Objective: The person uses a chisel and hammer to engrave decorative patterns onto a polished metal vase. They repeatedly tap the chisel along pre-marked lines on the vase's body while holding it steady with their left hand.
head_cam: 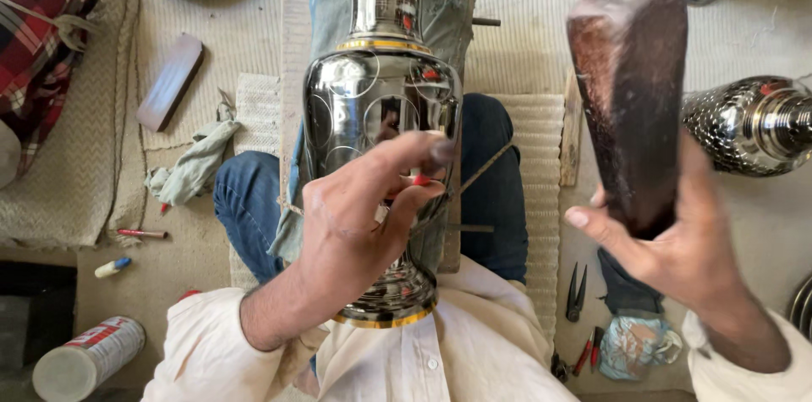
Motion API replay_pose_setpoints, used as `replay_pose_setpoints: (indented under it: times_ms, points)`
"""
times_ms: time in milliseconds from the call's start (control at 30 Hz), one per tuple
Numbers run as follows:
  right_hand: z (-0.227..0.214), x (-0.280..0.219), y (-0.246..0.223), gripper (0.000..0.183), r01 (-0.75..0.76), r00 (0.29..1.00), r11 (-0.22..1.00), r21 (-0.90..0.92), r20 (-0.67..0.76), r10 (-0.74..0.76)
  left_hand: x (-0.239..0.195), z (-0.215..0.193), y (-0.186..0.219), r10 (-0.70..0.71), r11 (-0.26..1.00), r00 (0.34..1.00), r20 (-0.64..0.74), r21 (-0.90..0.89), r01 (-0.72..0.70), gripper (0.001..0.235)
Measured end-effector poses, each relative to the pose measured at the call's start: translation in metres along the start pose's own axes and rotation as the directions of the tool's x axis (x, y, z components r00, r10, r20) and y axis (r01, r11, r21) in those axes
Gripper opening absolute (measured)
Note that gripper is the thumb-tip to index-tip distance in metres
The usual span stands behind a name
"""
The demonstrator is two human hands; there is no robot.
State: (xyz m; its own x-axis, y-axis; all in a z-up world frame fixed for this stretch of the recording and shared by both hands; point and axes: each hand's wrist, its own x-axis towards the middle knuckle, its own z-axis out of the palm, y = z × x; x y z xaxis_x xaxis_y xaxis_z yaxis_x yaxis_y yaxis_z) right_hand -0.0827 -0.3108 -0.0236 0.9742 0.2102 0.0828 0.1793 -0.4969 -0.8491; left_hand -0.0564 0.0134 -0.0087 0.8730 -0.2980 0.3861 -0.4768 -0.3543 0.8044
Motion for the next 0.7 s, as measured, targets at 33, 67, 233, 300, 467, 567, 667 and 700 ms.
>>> replay_pose_setpoints:
  times_ms: [33, 67, 233, 300, 467, 567, 667, 700]
  points:
    - [-0.008, 0.0, -0.006, 0.076, 0.048, 0.998, 0.998, -0.047, -0.046, -0.05, -0.001, 0.002, -0.001, -0.017, 1.0, 1.0, -0.022, 0.01, 0.018, 0.05]
    - [-0.012, 0.001, -0.012, 0.077, 0.093, 0.991, 0.991, -0.096, -0.09, -0.102, -0.003, 0.006, -0.002, -0.034, 0.999, 0.998, -0.044, 0.019, 0.035, 0.05]
    - [-0.031, -0.005, -0.047, 0.018, -0.185, 0.979, 0.971, -0.153, -0.116, 0.169, -0.008, 0.01, -0.007, -0.043, 0.999, 0.997, -0.069, 0.027, 0.045, 0.049]
    - [-0.036, 0.001, -0.049, 0.028, -0.086, 0.996, 0.951, -0.298, -0.034, 0.079, -0.006, 0.009, -0.006, -0.009, 1.0, 0.998, -0.064, 0.019, 0.01, 0.048]
    - [-0.043, 0.019, -0.03, 0.083, 0.17, 0.979, 0.912, -0.373, 0.172, -0.112, 0.006, 0.001, -0.001, -0.005, 0.996, 0.996, 0.089, 0.084, -0.002, 0.053]
    - [-0.036, 0.012, -0.018, 0.093, 0.16, 0.986, 0.881, -0.445, 0.113, -0.123, 0.017, -0.002, -0.002, 0.047, 0.992, 0.982, 0.185, 0.105, -0.067, 0.061]
    - [-0.031, -0.001, -0.006, 0.084, 0.055, 0.998, 0.945, -0.322, 0.035, -0.046, 0.022, -0.003, -0.003, 0.058, 0.992, 0.966, 0.254, 0.093, -0.084, 0.066]
    - [-0.03, -0.005, -0.003, 0.084, 0.035, 0.999, 0.938, -0.346, 0.037, -0.023, 0.023, -0.002, -0.004, 0.061, 0.993, 0.962, 0.268, 0.084, -0.087, 0.066]
